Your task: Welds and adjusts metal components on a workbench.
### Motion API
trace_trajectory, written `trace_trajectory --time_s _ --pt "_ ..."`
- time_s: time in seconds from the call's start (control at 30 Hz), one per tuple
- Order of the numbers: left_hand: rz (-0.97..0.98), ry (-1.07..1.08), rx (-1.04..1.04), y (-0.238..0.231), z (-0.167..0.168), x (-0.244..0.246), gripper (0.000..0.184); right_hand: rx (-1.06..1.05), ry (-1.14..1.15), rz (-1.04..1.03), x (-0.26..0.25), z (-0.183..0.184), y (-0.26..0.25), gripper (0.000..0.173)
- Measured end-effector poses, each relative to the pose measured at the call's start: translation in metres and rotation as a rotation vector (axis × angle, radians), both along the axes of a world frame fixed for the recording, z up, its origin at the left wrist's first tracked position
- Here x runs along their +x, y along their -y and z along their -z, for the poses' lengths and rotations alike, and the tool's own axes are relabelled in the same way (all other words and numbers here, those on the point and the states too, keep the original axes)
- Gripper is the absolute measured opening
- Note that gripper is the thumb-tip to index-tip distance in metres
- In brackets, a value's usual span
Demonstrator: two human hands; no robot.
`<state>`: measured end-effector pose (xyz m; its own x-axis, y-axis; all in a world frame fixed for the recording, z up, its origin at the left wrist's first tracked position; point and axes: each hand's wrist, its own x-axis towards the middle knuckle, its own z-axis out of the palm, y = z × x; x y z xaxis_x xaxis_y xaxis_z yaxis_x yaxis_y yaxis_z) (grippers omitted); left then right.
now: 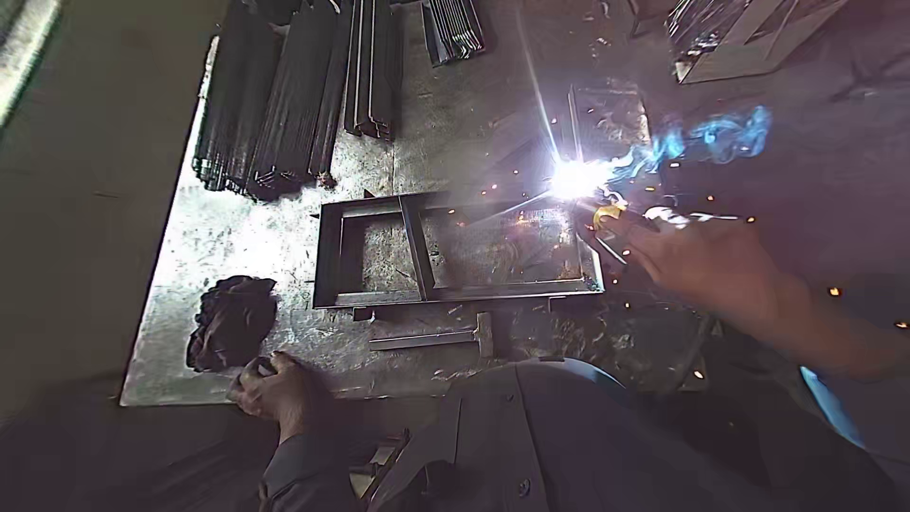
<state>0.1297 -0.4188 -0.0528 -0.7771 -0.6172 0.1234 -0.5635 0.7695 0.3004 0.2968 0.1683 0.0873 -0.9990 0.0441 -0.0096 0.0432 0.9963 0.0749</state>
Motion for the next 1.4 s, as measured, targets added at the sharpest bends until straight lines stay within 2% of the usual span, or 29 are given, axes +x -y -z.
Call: trace_trajectory --time_s 0.13,0.83,1.0,1.1,1.13,1.2,1.3,1.33,1.4 --pt "0.007 -0.01 -0.001 0.001 0.002 0.0 0.049 0.021 0.099 0.04 -0.003 -0.002 0.001 0.049" --pt "-0.02 -0.016 0.012 0.004 0.005 -0.002 0.051 0.031 0.111 0.036 -0.008 -0.004 0.003 0.052" --pt "-0.013 -0.012 0.007 0.002 0.003 -0.001 0.051 0.042 0.153 0.047 -0.009 -0.003 0.001 0.051" --pt "-0.017 -0.008 -0.005 0.009 0.009 -0.004 0.051 0.03 0.135 0.059 -0.003 0.002 -0.007 0.039" --pt "-0.019 -0.008 -0.001 0.011 0.01 -0.004 0.051 -0.02 0.056 0.051 0.002 0.003 -0.01 0.036" --pt "-0.027 -0.019 0.02 0.006 0.005 -0.003 0.051 -0.254 -0.139 0.047 0.013 0.0 -0.011 0.053" --pt "-0.024 -0.028 0.05 0.009 0.004 0.0 0.051 -0.677 -0.379 0.238 0.035 -0.006 -0.004 0.07" --pt "-0.016 -0.033 0.05 0.012 0.007 -0.001 0.052 -0.901 -0.46 0.348 0.043 -0.006 0.003 0.067" --pt "0.004 -0.055 0.052 0.017 0.012 -0.001 0.052 -1.395 -0.646 0.525 0.057 -0.003 0.024 0.045"
